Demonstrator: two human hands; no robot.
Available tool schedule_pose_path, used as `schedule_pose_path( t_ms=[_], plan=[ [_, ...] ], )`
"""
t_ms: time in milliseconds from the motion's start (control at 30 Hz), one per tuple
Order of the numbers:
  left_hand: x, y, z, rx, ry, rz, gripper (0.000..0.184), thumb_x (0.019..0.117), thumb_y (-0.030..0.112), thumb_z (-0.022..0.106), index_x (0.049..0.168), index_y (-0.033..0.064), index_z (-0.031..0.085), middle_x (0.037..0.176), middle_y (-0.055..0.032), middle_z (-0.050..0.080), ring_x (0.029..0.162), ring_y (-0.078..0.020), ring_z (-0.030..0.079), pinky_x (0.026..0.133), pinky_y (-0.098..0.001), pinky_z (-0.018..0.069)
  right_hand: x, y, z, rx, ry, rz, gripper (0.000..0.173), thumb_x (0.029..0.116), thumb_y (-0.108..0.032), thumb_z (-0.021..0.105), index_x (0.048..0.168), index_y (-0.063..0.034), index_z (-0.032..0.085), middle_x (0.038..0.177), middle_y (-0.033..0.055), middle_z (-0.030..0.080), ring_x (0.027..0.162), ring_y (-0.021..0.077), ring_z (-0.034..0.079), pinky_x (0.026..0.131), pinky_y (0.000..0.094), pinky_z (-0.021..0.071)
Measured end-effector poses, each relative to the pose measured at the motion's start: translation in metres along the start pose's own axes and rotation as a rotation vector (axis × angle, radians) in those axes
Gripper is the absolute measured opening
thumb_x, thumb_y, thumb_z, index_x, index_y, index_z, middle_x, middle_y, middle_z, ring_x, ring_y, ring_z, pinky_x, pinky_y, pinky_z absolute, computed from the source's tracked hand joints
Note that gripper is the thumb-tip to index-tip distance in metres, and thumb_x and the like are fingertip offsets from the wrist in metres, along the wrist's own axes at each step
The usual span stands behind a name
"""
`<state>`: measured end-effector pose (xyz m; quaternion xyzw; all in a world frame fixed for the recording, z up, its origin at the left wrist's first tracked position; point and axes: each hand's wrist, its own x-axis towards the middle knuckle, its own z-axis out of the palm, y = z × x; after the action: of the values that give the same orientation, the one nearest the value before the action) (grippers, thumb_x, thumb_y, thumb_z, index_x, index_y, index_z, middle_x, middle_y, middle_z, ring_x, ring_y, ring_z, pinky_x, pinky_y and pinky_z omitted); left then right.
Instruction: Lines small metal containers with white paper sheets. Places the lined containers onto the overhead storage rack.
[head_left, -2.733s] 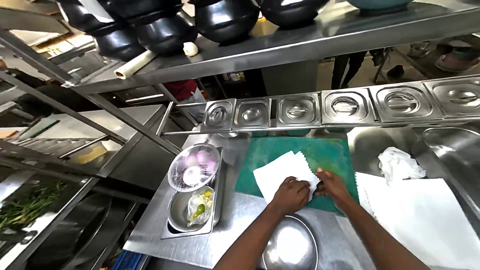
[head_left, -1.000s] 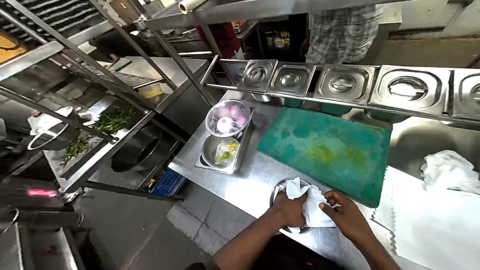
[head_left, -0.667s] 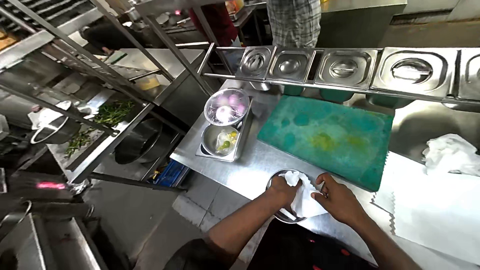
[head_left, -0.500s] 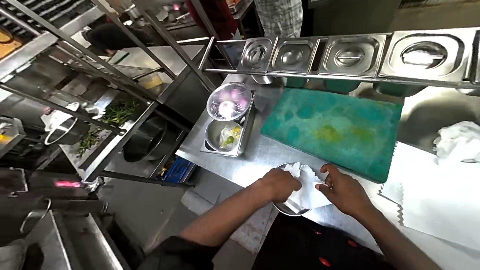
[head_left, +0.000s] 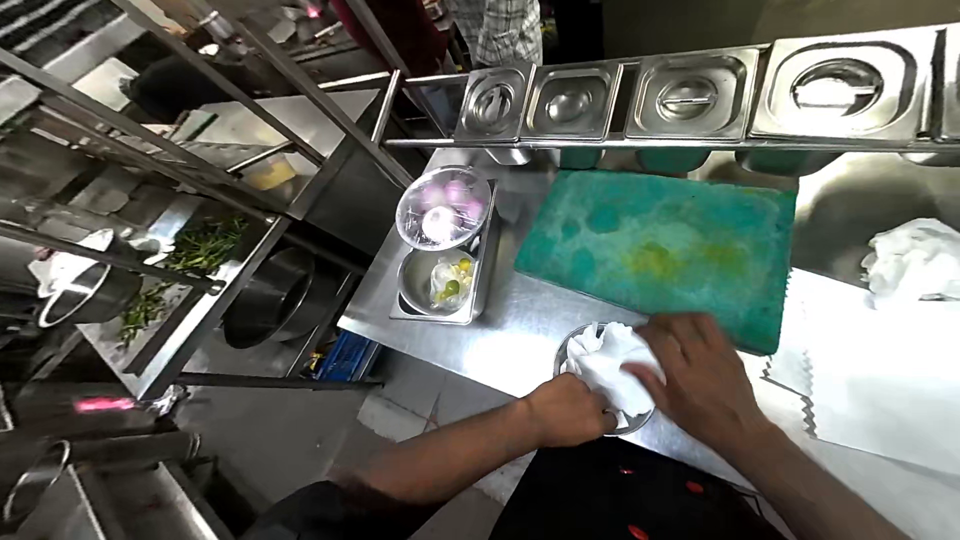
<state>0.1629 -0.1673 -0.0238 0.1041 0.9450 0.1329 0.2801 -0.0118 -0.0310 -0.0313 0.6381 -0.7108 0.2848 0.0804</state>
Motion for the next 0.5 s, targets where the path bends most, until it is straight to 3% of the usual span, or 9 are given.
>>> schedule_pose_path(
  t_ms=[67,133,167,233,267,333,433,500],
  plan=[
    [0.002,0.001,0.004,0.02,0.105,0.014,0.023,0.1053,0.023,0.054,0.111,0.0057,0.068,0.094,-0.019,0.07,0.081,-0.0402,0.07,0.065,-0.056,0.0557,-0.018,-0.018,0.003,0.105,-0.115,-0.134,0.058,0.1009,-0.063,0.045,0.103,-0.0121,0.072,0.103,0.0105,0.073,0.101,0.0303,0.07,0.087,0.05,0.0583],
    [0.001,0.001,-0.001,0.055,0.104,0.011,0.026,0.0967,0.029,0.068,0.111,0.0068,0.068,0.096,-0.0178,0.07,0.087,-0.0393,0.069,0.064,-0.0539,0.0551,-0.035,-0.026,0.015,0.141,-0.339,-0.185,0.07,0.0947,-0.074,0.044,0.11,-0.0098,0.067,0.1,0.0102,0.072,0.098,0.0294,0.071,0.095,0.0501,0.0562],
    [-0.001,0.002,-0.005,0.055,0.053,-0.012,0.036,0.0931,0.033,0.073,0.115,0.0058,0.066,0.102,-0.0192,0.069,0.093,-0.0404,0.067,0.068,-0.0547,0.0544,-0.042,-0.024,0.023,0.141,-0.413,-0.192,0.069,0.0939,-0.071,0.05,0.117,-0.0078,0.064,0.101,0.0113,0.072,0.099,0.0301,0.072,0.101,0.0511,0.054],
    [-0.009,-0.002,-0.01,0.109,0.027,-0.025,0.04,0.0951,0.033,0.072,0.121,0.0039,0.061,0.103,-0.019,0.068,0.096,-0.039,0.067,0.076,-0.0533,0.0549,-0.054,-0.012,0.037,0.133,-0.444,-0.208,0.045,0.0973,-0.047,0.06,0.118,-0.0071,0.062,0.095,0.0099,0.072,0.094,0.028,0.073,0.108,0.0486,0.0497],
    [-0.013,-0.006,-0.009,0.157,0.069,-0.003,0.033,0.0999,0.029,0.065,0.119,0.0037,0.061,0.096,-0.0166,0.069,0.093,-0.0361,0.069,0.079,-0.0506,0.0549,-0.059,-0.004,0.041,0.141,-0.42,-0.232,0.029,0.0969,-0.029,0.06,0.117,-0.0079,0.063,0.092,0.0083,0.072,0.092,0.0263,0.073,0.109,0.0475,0.0484],
    [-0.02,-0.019,0.001,0.204,0.204,0.091,0.018,0.1043,0.018,0.055,0.111,0.0065,0.066,0.087,-0.0094,0.07,0.091,-0.029,0.068,0.086,-0.0451,0.0521,-0.066,0.007,0.043,0.194,-0.386,-0.284,0.018,0.0971,-0.014,0.058,0.113,-0.0134,0.067,0.092,0.0045,0.071,0.093,0.0237,0.072,0.11,0.0487,0.0473],
    [-0.022,-0.029,0.014,0.146,0.386,0.185,0.017,0.1047,0.016,0.053,0.106,0.0132,0.07,0.085,-0.0041,0.071,0.096,-0.0236,0.07,0.1,-0.0442,0.0508,-0.07,0.015,0.036,0.312,-0.37,-0.269,0.016,0.097,-0.015,0.059,0.108,-0.0191,0.071,0.098,0.0039,0.069,0.101,0.0237,0.068,0.111,0.0489,0.0473],
    [-0.021,-0.029,0.017,0.084,0.463,0.186,0.015,0.1048,0.022,0.056,0.111,0.016,0.069,0.085,-0.0029,0.072,0.094,-0.0209,0.071,0.101,-0.0423,0.0507,-0.07,0.018,0.029,0.381,-0.398,-0.22,0.015,0.0999,-0.03,0.061,0.105,-0.0205,0.072,0.102,0.0047,0.067,0.106,0.0235,0.066,0.113,0.0482,0.0457]
  ],
)
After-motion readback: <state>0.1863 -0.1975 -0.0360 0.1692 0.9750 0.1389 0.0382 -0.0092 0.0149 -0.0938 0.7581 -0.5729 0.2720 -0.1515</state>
